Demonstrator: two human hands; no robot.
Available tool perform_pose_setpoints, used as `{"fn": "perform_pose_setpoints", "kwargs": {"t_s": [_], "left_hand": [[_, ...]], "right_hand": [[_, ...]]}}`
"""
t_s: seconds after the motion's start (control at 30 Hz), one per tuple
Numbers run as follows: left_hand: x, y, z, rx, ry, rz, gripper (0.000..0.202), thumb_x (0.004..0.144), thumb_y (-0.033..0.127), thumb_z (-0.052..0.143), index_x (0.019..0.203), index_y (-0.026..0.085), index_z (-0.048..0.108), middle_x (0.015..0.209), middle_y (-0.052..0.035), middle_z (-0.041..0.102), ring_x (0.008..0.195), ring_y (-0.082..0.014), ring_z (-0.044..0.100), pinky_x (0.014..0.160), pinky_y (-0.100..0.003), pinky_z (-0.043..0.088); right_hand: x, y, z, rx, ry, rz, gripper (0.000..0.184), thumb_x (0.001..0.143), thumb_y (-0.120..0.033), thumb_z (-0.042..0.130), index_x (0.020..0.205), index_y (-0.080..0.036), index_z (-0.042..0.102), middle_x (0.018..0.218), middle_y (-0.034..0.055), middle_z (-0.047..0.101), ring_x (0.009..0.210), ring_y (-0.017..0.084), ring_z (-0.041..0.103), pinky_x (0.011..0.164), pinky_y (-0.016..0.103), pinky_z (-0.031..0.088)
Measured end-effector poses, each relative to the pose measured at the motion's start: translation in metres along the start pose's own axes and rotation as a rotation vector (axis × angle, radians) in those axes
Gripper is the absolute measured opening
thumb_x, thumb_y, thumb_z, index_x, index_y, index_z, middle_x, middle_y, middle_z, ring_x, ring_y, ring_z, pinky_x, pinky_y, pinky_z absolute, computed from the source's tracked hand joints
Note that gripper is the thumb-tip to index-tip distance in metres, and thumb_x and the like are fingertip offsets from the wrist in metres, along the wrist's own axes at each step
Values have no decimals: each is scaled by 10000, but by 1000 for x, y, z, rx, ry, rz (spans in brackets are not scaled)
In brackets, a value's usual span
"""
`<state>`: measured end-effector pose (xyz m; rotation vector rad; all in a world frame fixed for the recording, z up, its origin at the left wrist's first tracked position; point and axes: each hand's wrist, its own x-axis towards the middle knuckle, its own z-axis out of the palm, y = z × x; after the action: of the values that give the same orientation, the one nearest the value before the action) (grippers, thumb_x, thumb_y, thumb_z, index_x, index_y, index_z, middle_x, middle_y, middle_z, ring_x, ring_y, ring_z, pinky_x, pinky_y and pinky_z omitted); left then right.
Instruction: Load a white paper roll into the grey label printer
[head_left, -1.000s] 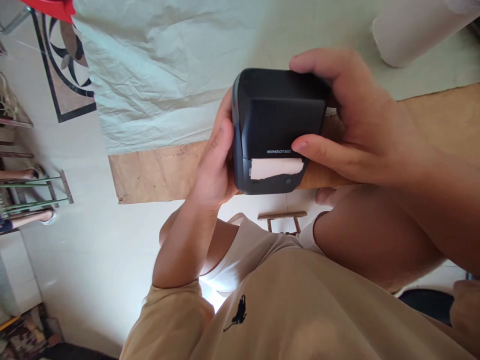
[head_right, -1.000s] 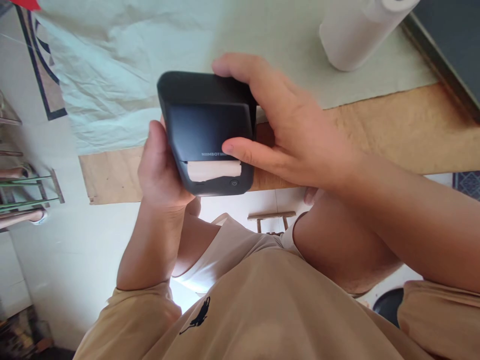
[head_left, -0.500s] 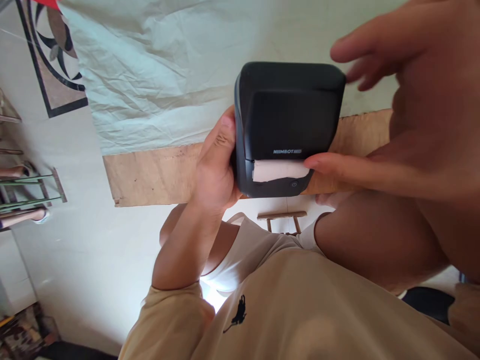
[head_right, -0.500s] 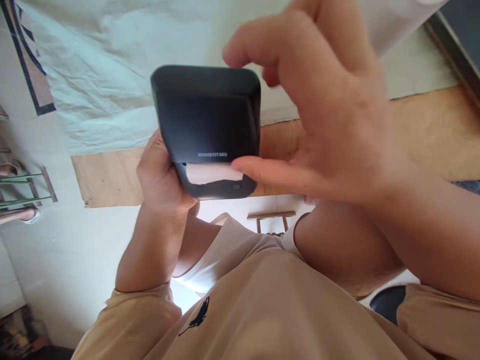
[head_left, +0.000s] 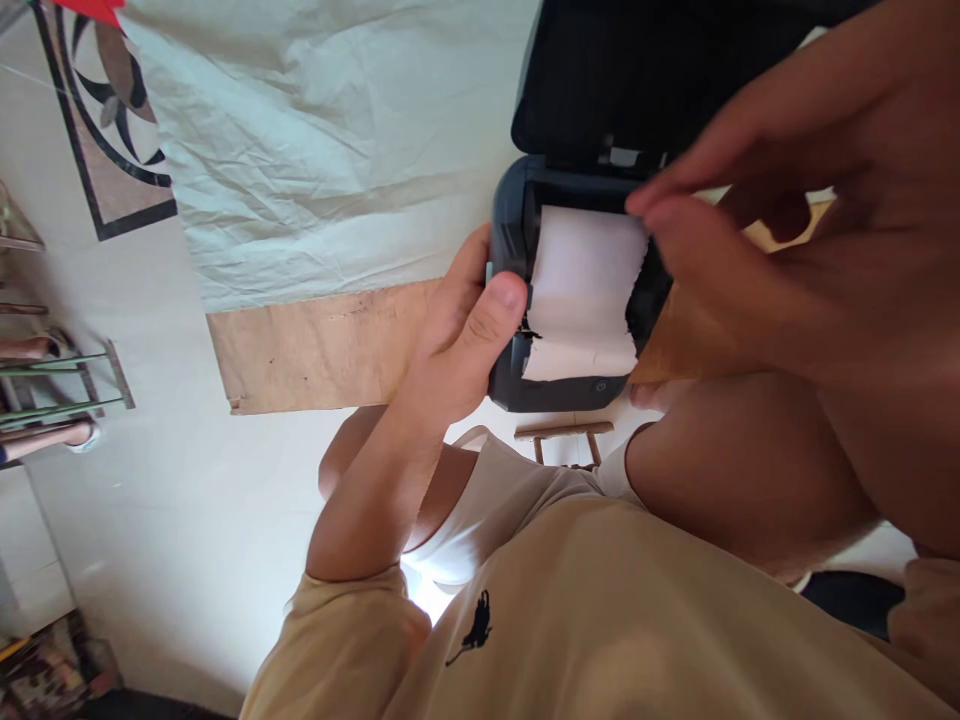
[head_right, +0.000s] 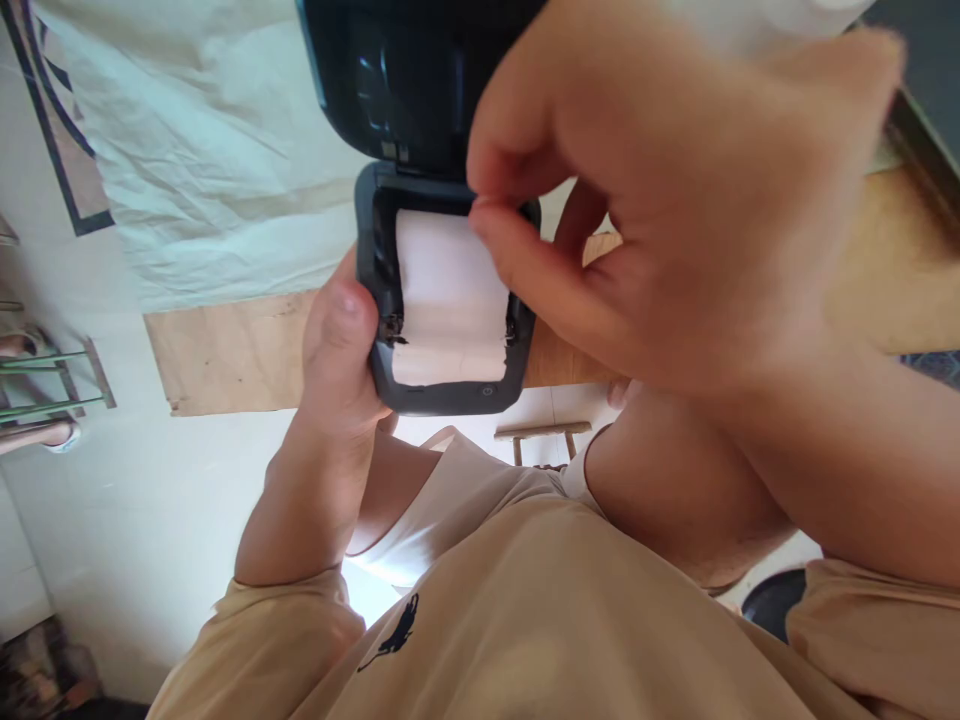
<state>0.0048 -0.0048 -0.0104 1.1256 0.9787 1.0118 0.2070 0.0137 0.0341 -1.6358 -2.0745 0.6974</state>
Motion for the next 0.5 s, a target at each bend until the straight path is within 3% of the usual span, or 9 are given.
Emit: {"fn": "perform_pose_setpoints", "kwargs": {"t_s": [0.07, 0.17, 0.23, 0.37, 0.5], "left_hand": [[0, -1, -1, 26, -6, -2, 493, 910, 645, 436, 1155, 280, 659, 1066, -41, 683, 1132, -255, 653, 899, -344, 530], [0, -1, -2, 33, -12, -17, 502, 901, 655, 441, 1141, 274, 664, 1042, -39, 687, 1165, -279, 643, 864, -355, 546], [0, -1, -2, 31, -7, -22, 502, 909, 649, 424, 1140, 274, 664, 1031, -38, 684, 1179, -282, 637, 869, -361, 547], [-1, 1, -3, 36, -5, -39, 503, 918, 642, 414, 1156, 267, 650, 1094, -35, 669, 1209, -274, 619, 982, -382, 507], [-1, 7, -3, 32, -70, -91, 476, 888, 631, 513, 1150, 262, 660, 1113, -46, 669, 1180, -279, 633, 969, -373, 511]], "right_hand": [[3, 7, 4, -131, -51, -57, 369, 918, -557, 416, 1086, -299, 620, 855, -55, 596, 679, -7, 448, 616, 253, 312], [2, 17, 10, -187, -109, -105, 405, 936, -603, 356, 1181, -346, 551, 860, -55, 586, 669, 8, 434, 576, 251, 279], [0, 20, 12, -220, -87, -182, 428, 933, -628, 355, 1202, -346, 532, 873, -62, 591, 663, 10, 424, 565, 252, 240], [-6, 16, 11, -353, 52, -341, 317, 965, -522, 343, 1108, -321, 542, 795, -68, 580, 635, 30, 374, 578, 261, 125], [-10, 4, 7, -421, 86, -322, 279, 946, -499, 379, 1015, -281, 539, 719, -37, 526, 609, 52, 285, 570, 230, 102]]}}
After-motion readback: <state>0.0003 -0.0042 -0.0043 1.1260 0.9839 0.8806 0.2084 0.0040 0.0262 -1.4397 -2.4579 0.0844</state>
